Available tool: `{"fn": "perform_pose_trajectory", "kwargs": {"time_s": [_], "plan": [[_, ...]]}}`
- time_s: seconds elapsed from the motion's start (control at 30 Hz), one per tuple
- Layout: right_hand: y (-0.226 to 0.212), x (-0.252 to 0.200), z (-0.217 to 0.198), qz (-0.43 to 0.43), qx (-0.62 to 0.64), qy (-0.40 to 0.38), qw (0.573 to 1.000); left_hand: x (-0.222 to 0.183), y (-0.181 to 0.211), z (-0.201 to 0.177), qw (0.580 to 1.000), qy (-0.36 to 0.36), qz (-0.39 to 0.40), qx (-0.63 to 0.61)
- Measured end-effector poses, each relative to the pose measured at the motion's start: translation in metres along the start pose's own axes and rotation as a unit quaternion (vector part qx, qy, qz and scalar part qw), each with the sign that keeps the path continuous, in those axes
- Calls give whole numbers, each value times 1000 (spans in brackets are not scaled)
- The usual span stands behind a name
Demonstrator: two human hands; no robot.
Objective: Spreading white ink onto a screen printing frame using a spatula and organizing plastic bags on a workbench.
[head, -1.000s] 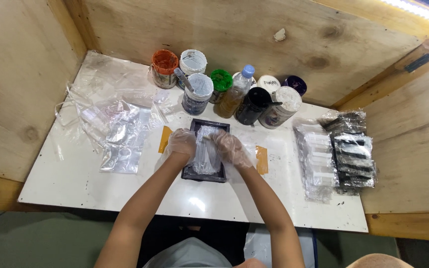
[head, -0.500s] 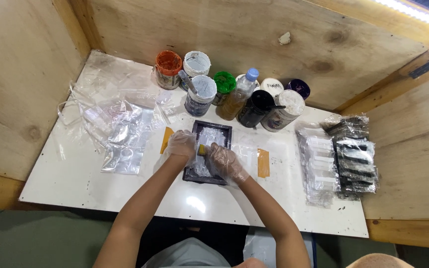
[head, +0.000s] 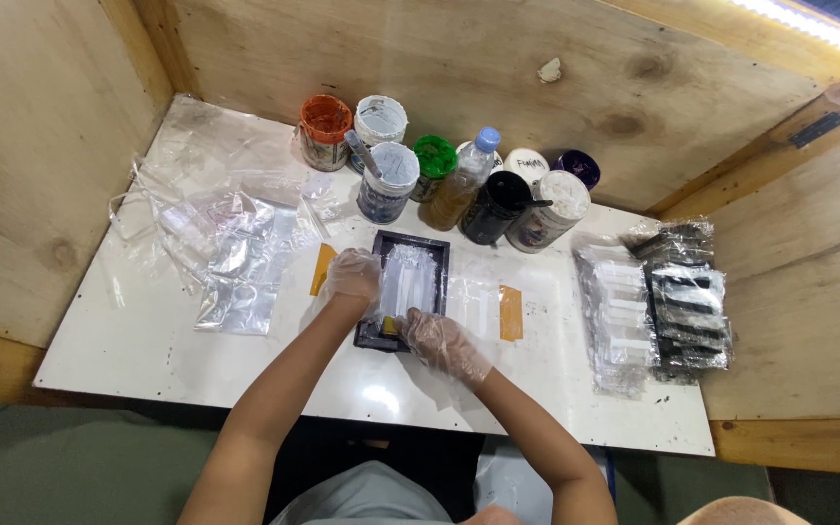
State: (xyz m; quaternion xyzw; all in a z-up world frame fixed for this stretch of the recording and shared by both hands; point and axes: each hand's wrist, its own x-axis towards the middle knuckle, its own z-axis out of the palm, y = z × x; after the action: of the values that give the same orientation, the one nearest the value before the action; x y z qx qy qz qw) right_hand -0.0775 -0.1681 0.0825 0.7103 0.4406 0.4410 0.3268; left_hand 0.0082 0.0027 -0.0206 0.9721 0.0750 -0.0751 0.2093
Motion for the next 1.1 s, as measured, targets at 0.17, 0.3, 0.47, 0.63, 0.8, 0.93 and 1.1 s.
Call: {"fn": "perform_pose_trajectory", "kwargs": {"time_s": [0.17,0.3,0.47,0.63,0.8,0.93,1.1], "plan": [[37,20,-21,-106,-257,69,958,3,23,-1,974,1,-228,-16],[1,-19,60,-123,-312,56,941,-10,22,-14,968,21,-247,-29],[-38,-19,125,132,-58,-92,985,-23,-2,-10,999,39,2,-7],[-32,-6,111,153,-8,-65,986,-19,-1,-15,1000,13,9,2],[-28,-9,80,174,61,-43,982,-4,-5,8,998,21,52,37],[-50,-31,90,178,99,-56,977,-4,0,3,991,33,105,75],[-102,-55,109,-2,-419,-169,892,0,4,6,996,34,75,34]]}}
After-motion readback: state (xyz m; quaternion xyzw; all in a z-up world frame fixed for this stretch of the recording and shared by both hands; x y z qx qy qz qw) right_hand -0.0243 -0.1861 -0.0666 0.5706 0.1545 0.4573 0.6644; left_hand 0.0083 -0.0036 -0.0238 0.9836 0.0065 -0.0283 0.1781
